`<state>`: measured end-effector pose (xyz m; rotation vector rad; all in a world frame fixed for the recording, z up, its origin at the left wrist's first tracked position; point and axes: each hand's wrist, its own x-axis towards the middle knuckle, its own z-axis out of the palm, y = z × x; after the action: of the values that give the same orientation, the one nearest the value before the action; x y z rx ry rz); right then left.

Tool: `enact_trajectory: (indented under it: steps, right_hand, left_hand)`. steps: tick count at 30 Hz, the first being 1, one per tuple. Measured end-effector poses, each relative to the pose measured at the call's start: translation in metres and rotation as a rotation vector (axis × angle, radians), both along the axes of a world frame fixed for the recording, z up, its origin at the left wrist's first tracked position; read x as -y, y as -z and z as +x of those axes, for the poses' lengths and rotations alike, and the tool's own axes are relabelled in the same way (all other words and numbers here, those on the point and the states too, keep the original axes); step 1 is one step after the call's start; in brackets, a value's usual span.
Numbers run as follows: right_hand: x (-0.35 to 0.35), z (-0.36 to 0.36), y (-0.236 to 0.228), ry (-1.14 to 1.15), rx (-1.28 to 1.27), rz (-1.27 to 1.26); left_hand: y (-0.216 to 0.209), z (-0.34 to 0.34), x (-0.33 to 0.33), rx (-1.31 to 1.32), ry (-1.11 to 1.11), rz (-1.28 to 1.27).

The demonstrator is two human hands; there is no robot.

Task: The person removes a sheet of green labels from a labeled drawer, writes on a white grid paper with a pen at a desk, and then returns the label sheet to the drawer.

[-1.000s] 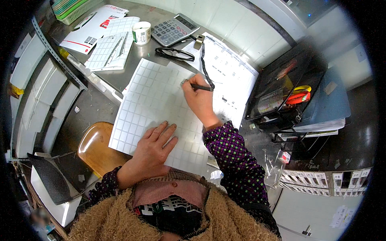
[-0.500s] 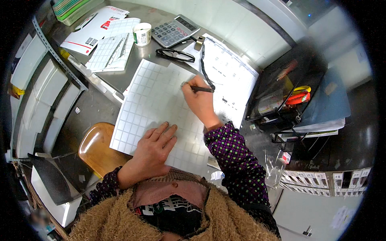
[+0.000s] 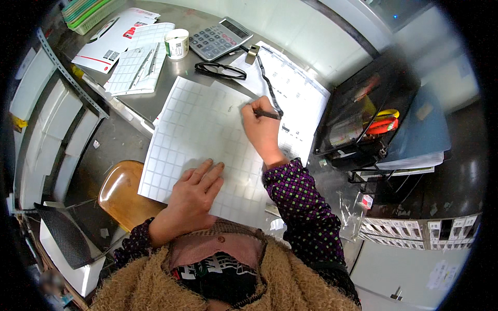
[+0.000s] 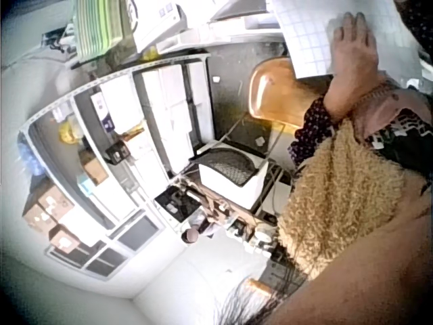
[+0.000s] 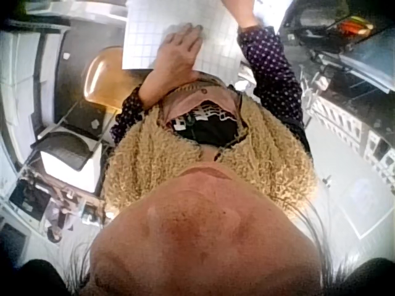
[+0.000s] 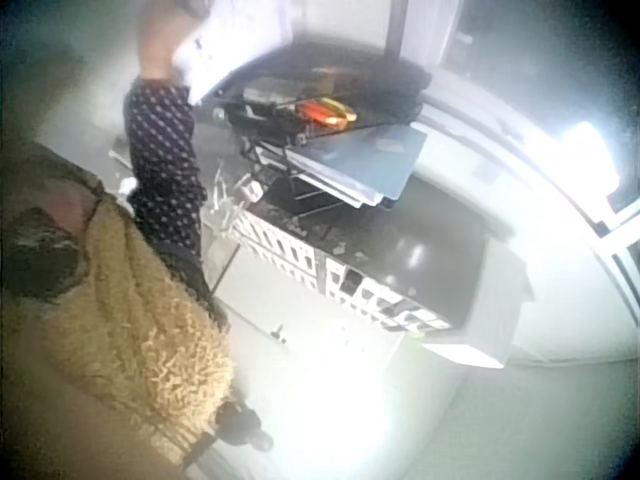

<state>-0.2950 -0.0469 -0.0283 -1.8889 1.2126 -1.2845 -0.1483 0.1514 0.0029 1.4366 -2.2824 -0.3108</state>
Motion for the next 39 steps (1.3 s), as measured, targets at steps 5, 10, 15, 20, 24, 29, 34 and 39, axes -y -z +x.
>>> enact_trajectory:
  steps: [5,10,15,20,24,29,34,39]
  right_hand:
    - [-0.002,0.004,-0.002,-0.049,-0.002,-0.005]
    - [-0.003,0.004,-0.003,-0.046,0.08,0.033]
    - [-0.006,0.001,-0.005,-0.06,0.045,0.043]
    - [-0.007,0.003,-0.005,-0.092,0.026,0.025]
    - [-0.008,0.002,-0.006,-0.096,0.035,0.016]
    - [-0.006,0.003,-0.003,-0.105,0.034,0.03]
    - [-0.01,0.002,-0.008,-0.109,-0.02,0.017]
    - [-0.007,0.002,-0.007,-0.089,0.028,-0.008]
  left_hand:
    - [0.001,-0.002,0.0,0.001,-0.012,0.001]
    - [-0.001,-0.001,-0.001,-0.014,-0.018,0.001]
    - [0.0,-0.001,-0.001,-0.016,-0.02,-0.002]
    - [-0.002,-0.001,0.0,-0.036,-0.015,-0.002]
    - [-0.002,0.0,-0.001,-0.042,-0.017,0.004]
    - [0.0,0.0,0.0,-0.046,-0.012,-0.008]
    - [0.0,0.001,0.0,-0.032,-0.003,-0.001]
    - [0.0,0.002,0.0,-0.056,-0.011,0.002]
